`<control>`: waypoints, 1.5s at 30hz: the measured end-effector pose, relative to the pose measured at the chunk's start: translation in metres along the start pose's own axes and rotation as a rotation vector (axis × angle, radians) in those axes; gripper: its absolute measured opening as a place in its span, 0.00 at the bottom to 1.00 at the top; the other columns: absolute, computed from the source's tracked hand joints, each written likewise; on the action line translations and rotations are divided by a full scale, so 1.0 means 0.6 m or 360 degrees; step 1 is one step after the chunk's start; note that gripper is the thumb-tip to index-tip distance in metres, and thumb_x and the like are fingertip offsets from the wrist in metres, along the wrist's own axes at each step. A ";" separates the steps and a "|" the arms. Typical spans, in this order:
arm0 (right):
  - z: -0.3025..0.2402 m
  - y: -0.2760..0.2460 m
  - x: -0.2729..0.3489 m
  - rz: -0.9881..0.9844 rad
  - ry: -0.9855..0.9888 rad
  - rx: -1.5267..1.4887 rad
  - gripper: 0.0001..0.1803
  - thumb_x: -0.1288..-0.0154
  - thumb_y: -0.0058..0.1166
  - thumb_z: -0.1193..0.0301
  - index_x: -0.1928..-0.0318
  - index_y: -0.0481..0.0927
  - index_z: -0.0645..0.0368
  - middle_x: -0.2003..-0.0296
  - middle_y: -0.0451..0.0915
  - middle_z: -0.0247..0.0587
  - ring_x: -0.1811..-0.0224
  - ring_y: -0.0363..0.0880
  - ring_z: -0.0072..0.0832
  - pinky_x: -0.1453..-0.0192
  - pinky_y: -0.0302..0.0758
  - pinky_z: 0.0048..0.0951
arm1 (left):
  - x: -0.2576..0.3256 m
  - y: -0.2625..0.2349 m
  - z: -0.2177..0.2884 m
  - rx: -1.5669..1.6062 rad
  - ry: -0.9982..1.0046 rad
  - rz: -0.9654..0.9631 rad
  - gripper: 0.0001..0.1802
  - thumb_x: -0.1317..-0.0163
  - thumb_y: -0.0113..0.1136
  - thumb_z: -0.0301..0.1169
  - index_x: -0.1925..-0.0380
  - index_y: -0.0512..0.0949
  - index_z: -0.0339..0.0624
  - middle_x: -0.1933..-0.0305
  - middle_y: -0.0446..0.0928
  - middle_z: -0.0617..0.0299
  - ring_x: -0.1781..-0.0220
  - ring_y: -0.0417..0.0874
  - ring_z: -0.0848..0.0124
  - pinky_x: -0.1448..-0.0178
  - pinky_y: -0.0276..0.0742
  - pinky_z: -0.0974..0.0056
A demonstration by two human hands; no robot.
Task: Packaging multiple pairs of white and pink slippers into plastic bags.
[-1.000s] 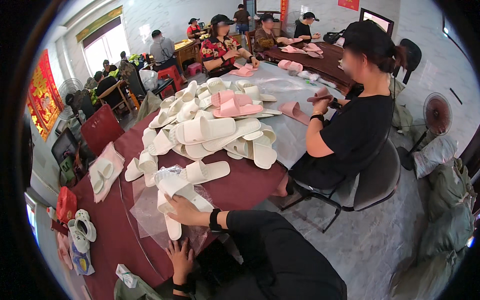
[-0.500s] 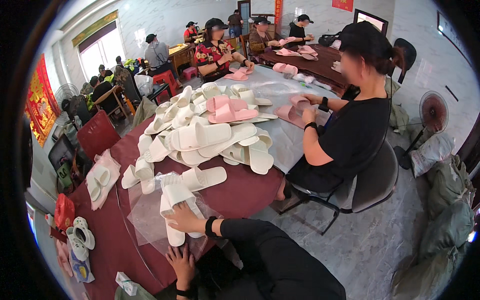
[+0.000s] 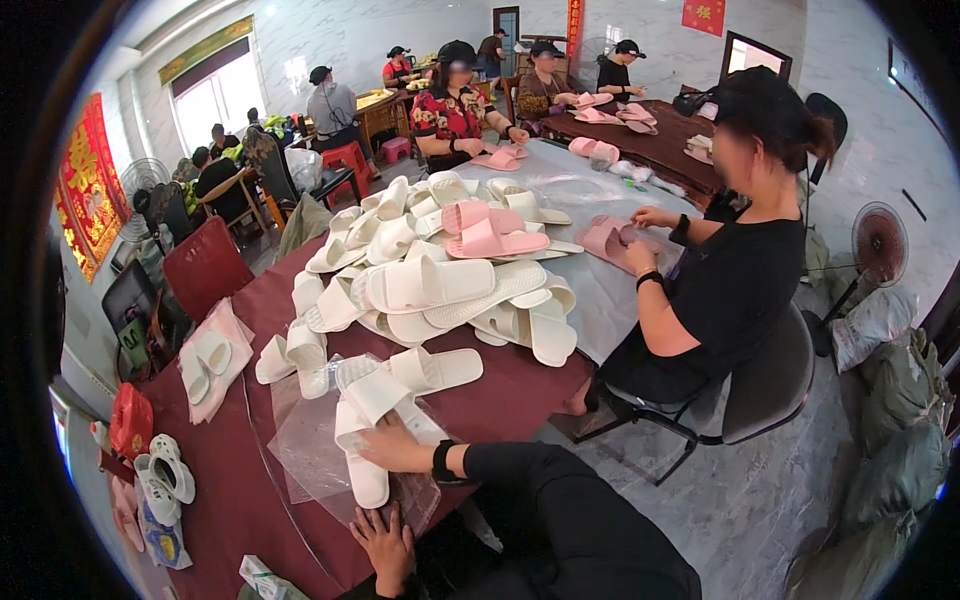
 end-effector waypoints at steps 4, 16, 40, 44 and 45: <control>-0.030 0.023 0.008 0.0103 -0.0160 0.0039 0.26 0.42 0.51 0.59 0.46 0.72 0.59 0.42 0.63 0.63 0.36 0.56 0.58 0.31 0.48 0.52 | -0.004 0.010 -0.002 0.0051 -0.0041 -0.0037 0.26 0.44 0.54 0.41 0.43 0.70 0.54 0.37 0.61 0.43 0.31 0.50 0.40 0.32 0.38 0.33; -0.017 -0.020 -0.011 0.0312 -0.0092 0.0242 0.24 0.45 0.53 0.59 0.53 0.76 0.64 0.49 0.72 0.58 0.40 0.65 0.49 0.31 0.53 0.48 | -0.009 -0.002 0.013 0.0031 -0.0056 -0.0092 0.28 0.41 0.53 0.48 0.39 0.67 0.58 0.34 0.56 0.39 0.30 0.46 0.36 0.33 0.36 0.32; 0.053 -0.063 0.127 0.0030 0.0139 -0.0991 0.11 0.38 0.51 0.75 0.56 0.80 0.66 0.57 0.73 0.46 0.53 0.73 0.33 0.51 0.70 0.27 | 0.006 0.008 -0.008 -0.0008 -0.0201 -0.0002 0.36 0.46 0.55 0.54 0.37 0.63 0.59 0.31 0.51 0.40 0.32 0.50 0.33 0.35 0.43 0.30; 0.028 -0.058 0.105 -0.0096 0.0103 -0.1162 0.16 0.34 0.48 0.75 0.48 0.76 0.66 0.47 0.69 0.44 0.45 0.69 0.29 0.43 0.67 0.24 | 0.011 -0.018 -0.006 -0.0024 -0.0139 0.0094 0.37 0.45 0.55 0.54 0.36 0.62 0.54 0.31 0.52 0.43 0.31 0.51 0.37 0.34 0.44 0.32; 0.017 -0.052 0.098 -0.0111 0.0086 -0.1169 0.16 0.34 0.48 0.75 0.48 0.76 0.66 0.47 0.69 0.44 0.45 0.69 0.29 0.43 0.67 0.24 | 0.010 -0.015 -0.014 -0.0034 -0.0159 0.0100 0.37 0.45 0.55 0.54 0.36 0.62 0.54 0.31 0.52 0.43 0.31 0.51 0.37 0.34 0.44 0.32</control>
Point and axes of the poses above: each hand's wrist, its own x-axis away from the middle knuckle, its own y-axis out of the palm, z = x × y, the point moved 9 cm from there along -x, towards the middle knuckle
